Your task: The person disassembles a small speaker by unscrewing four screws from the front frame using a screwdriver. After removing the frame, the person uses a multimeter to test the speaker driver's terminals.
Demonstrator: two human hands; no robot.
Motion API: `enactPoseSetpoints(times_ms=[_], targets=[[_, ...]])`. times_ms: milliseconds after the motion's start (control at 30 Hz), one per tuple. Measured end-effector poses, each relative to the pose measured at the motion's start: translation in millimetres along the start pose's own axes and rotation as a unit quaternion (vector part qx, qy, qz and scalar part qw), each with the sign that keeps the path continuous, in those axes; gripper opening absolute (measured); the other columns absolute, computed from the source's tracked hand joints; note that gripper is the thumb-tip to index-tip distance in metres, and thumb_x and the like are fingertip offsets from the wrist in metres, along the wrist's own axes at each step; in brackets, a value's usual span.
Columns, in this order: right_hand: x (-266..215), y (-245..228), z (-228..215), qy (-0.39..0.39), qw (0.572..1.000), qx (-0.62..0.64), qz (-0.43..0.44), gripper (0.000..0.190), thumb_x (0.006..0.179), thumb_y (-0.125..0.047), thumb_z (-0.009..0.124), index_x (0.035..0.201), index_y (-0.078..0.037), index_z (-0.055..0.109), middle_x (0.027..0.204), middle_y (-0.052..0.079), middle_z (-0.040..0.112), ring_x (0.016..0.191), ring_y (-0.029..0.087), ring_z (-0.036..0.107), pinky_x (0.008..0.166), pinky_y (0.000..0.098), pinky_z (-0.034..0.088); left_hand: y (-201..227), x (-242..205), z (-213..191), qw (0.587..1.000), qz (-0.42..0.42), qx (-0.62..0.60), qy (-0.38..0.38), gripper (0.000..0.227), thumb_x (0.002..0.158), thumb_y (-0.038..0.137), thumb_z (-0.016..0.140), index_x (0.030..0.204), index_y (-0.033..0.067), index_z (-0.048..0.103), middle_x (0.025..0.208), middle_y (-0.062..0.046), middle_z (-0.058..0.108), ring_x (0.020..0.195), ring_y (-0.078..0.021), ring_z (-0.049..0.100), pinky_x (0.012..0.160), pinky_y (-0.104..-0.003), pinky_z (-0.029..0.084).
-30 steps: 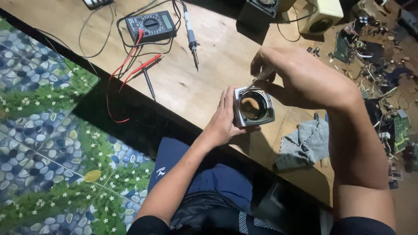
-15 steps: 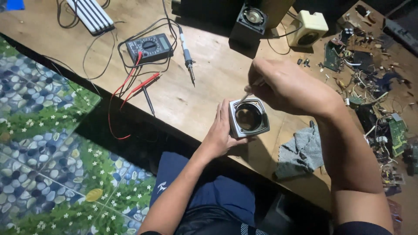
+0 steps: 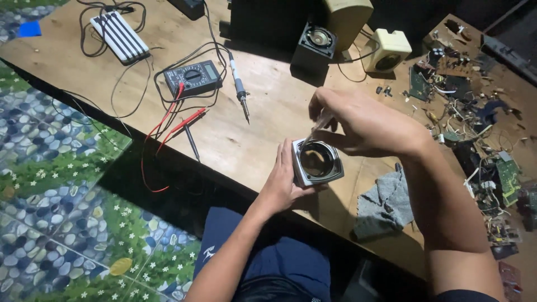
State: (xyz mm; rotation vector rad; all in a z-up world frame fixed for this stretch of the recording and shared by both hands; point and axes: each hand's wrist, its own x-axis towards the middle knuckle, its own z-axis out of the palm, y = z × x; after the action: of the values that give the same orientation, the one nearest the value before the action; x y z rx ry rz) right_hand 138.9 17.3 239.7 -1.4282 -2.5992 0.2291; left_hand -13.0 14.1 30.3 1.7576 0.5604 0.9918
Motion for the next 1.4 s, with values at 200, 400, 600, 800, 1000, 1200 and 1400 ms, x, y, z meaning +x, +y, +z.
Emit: enactPoseSetpoints(times_ms=[200, 400, 600, 800, 1000, 1200, 1400], targets=[[7, -7, -5, -0.059, 0.992, 0.036, 0.105, 0.028, 0.087, 0.000, 0.070, 0.114, 0.000, 0.063, 0.092, 0.019, 0.071, 0.085, 0.041, 0.077, 0.069, 0.0489, 0.062, -15, 0, 5, 0.999, -0.016, -0.008, -0.031, 0.128, 0.065, 0.040, 0.090, 0.154, -0.0071, 0.012, 0.137, -0.025, 0.036, 0.140, -0.0463, 0.037, 0.123, -0.054, 0.032], [9, -15, -10, -0.072, 0.983, -0.014, 0.168, 0.023, 0.092, -0.012, 0.072, 0.111, 0.001, 0.065, 0.092, 0.019, 0.073, 0.086, 0.037, 0.076, 0.070, 0.0456, 0.062, -12, 0, 2, 0.999, -0.006, -0.013, -0.032, 0.124, 0.066, 0.034, 0.090, 0.153, -0.0064, 0.013, 0.134, -0.025, 0.037, 0.136, -0.0474, 0.039, 0.122, -0.055, 0.033], [8, -14, -9, -0.073, 0.985, 0.036, 0.150, 0.026, 0.088, -0.006, 0.073, 0.112, 0.000, 0.066, 0.095, 0.021, 0.073, 0.091, 0.042, 0.076, 0.072, 0.0479, 0.063, -17, -1, 3, 0.999, -0.020, 0.004, -0.037, 0.125, 0.063, 0.029, 0.094, 0.153, -0.0033, 0.014, 0.134, -0.022, 0.037, 0.138, -0.0447, 0.039, 0.123, -0.053, 0.034], [3, -1, -3, -0.050, 0.985, 0.001, 0.162, 0.022, 0.093, -0.007, 0.068, 0.113, 0.002, 0.065, 0.093, 0.019, 0.073, 0.089, 0.038, 0.077, 0.072, 0.0446, 0.062, -24, -3, 7, 1.000, -0.008, -0.002, -0.025, 0.122, 0.068, 0.038, 0.091, 0.153, -0.0039, 0.015, 0.132, -0.023, 0.038, 0.136, -0.0450, 0.040, 0.121, -0.053, 0.034], [3, -6, -5, -0.050, 0.992, 0.018, 0.115, 0.035, 0.087, -0.007, 0.075, 0.118, 0.001, 0.062, 0.095, 0.022, 0.073, 0.090, 0.042, 0.075, 0.072, 0.0507, 0.063, -17, -1, 4, 1.000, -0.012, -0.003, -0.026, 0.121, 0.065, 0.034, 0.092, 0.152, -0.0026, 0.016, 0.130, -0.021, 0.039, 0.135, -0.0435, 0.042, 0.121, -0.054, 0.036], [1, -5, -6, -0.051, 0.990, 0.042, 0.122, 0.025, 0.088, -0.002, 0.069, 0.113, 0.000, 0.064, 0.093, 0.020, 0.074, 0.090, 0.042, 0.076, 0.073, 0.0510, 0.061, -25, -5, 7, 1.000, -0.007, -0.001, -0.019, 0.123, 0.068, 0.042, 0.089, 0.154, -0.0056, 0.014, 0.131, -0.023, 0.039, 0.134, -0.0449, 0.041, 0.120, -0.055, 0.035], [2, 0, -2, -0.047, 0.985, 0.005, 0.167, 0.022, 0.094, -0.012, 0.069, 0.112, 0.000, 0.066, 0.090, 0.018, 0.074, 0.084, 0.035, 0.077, 0.068, 0.0450, 0.061, -31, -4, 10, 1.000, 0.000, 0.005, -0.012, 0.125, 0.066, 0.039, 0.091, 0.153, -0.0077, 0.015, 0.131, -0.025, 0.040, 0.133, -0.0471, 0.042, 0.119, -0.056, 0.035]])
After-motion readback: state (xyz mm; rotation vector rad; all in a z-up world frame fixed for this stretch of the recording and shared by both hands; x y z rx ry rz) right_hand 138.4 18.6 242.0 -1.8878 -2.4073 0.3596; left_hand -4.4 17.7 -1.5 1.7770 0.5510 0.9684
